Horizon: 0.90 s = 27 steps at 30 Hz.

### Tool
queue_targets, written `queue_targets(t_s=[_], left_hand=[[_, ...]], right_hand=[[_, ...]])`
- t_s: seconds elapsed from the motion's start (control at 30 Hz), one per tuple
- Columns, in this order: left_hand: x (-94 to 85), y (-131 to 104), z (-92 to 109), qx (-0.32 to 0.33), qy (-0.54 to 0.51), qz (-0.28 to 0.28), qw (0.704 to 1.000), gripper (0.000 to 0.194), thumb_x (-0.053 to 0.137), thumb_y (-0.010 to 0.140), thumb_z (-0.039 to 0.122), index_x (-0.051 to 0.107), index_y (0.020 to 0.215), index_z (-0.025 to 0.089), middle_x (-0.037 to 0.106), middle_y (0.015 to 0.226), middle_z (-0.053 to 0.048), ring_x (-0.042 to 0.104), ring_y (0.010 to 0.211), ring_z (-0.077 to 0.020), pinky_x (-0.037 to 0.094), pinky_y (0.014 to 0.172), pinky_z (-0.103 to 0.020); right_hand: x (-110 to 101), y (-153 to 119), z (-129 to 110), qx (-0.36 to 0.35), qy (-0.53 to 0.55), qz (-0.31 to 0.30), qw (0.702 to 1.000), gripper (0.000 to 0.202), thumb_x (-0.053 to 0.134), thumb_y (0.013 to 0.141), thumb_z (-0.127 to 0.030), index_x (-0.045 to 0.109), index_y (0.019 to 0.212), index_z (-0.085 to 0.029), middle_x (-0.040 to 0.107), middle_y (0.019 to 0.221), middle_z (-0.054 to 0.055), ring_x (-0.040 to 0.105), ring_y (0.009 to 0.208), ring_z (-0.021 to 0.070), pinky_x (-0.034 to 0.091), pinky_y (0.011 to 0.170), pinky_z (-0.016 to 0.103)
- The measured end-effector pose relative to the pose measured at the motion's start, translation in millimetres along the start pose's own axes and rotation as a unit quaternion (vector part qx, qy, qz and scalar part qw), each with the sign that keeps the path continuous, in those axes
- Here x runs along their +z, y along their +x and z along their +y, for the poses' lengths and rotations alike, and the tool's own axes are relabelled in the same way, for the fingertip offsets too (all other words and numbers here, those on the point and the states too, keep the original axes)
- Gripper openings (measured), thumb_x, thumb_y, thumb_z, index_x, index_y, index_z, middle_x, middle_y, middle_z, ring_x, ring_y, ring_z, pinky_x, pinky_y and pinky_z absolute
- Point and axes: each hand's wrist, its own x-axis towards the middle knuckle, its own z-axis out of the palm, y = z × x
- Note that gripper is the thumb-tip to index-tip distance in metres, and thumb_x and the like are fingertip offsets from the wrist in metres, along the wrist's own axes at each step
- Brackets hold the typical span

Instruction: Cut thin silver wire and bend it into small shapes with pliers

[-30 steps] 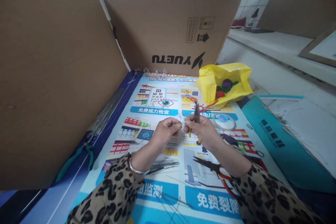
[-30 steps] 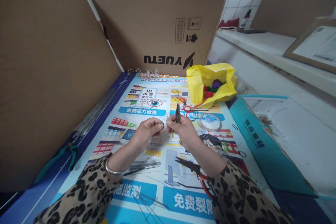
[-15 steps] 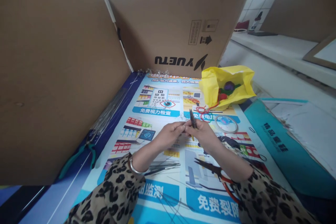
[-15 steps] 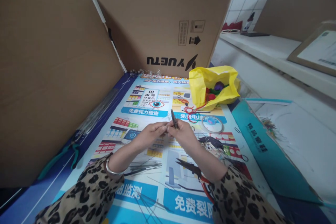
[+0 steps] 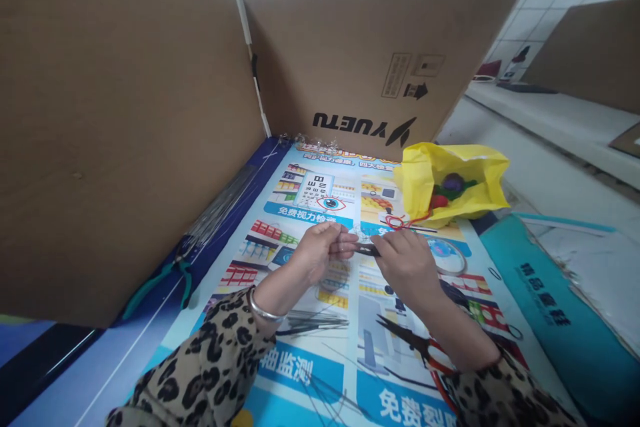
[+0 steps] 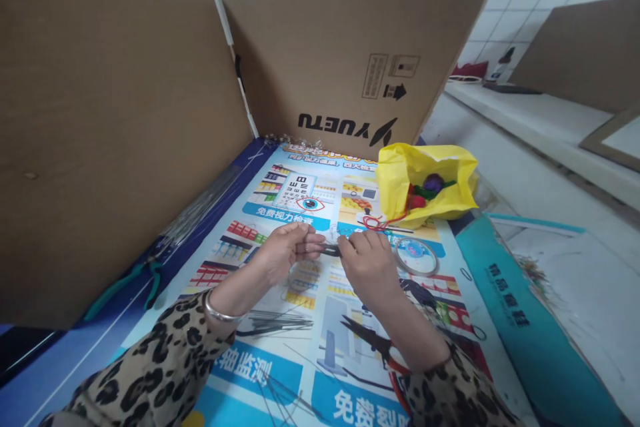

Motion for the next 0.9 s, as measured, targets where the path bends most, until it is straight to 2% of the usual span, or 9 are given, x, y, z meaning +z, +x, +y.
queue_targets(t_s=[0.1,0.23,0.63,0.9], left_hand=[[2.1,-0.9,-3.7,-0.014,-0.009,0.001,1.0,0.014,0.052,0.081,0.026,0.053,0.078,0.013,0.067,0.078,-0.01,0.065,0.063,-0.015,0.052,0.059,-0.026],[2.8,-1.8,-6.3,-0.025,-0.011,0.004,1.0,0.014,0.053,0.08,0.026,0.052,0.079,0.012,0.067,0.079,-0.012,0.065,0.065,-0.0158,0.053,0.06,-0.027],[5.3,-3.2,-10.2,-0.032,-0.017,0.005,0.999,0.013,0.054,0.078,0.025,0.054,0.075,0.012,0.067,0.078,-0.011,0.065,0.069,-0.0169,0.053,0.057,-0.026],[6.5,-3.8,-10.3,-0.035,-0.014,0.008,0.999,0.011,0.053,0.079,0.023,0.053,0.076,0.012,0.066,0.076,-0.01,0.065,0.07,-0.0164,0.054,0.057,-0.026]], right_hand=[[-3.6,-0.5,-3.6,-0.046,-0.067,0.011,0.997,0.017,0.05,0.082,-0.02,0.062,0.094,-0.019,0.058,0.076,0.005,0.044,0.076,0.0184,0.029,0.073,0.035],[-3.5,-1.9,-5.1,-0.062,-0.096,0.025,0.993,0.016,0.051,0.082,-0.021,0.061,0.095,-0.02,0.057,0.075,0.004,0.042,0.076,0.0181,0.027,0.073,0.035],[-5.0,-3.8,-6.5,-0.06,-0.045,0.0,0.997,0.023,0.046,0.085,-0.018,0.061,0.102,-0.02,0.056,0.072,0.005,0.042,0.074,0.0182,0.025,0.07,0.035],[-3.1,-4.3,-6.6,-0.07,-0.082,0.009,0.994,0.022,0.047,0.085,-0.02,0.06,0.102,-0.02,0.058,0.071,0.004,0.041,0.072,0.0176,0.023,0.068,0.036]])
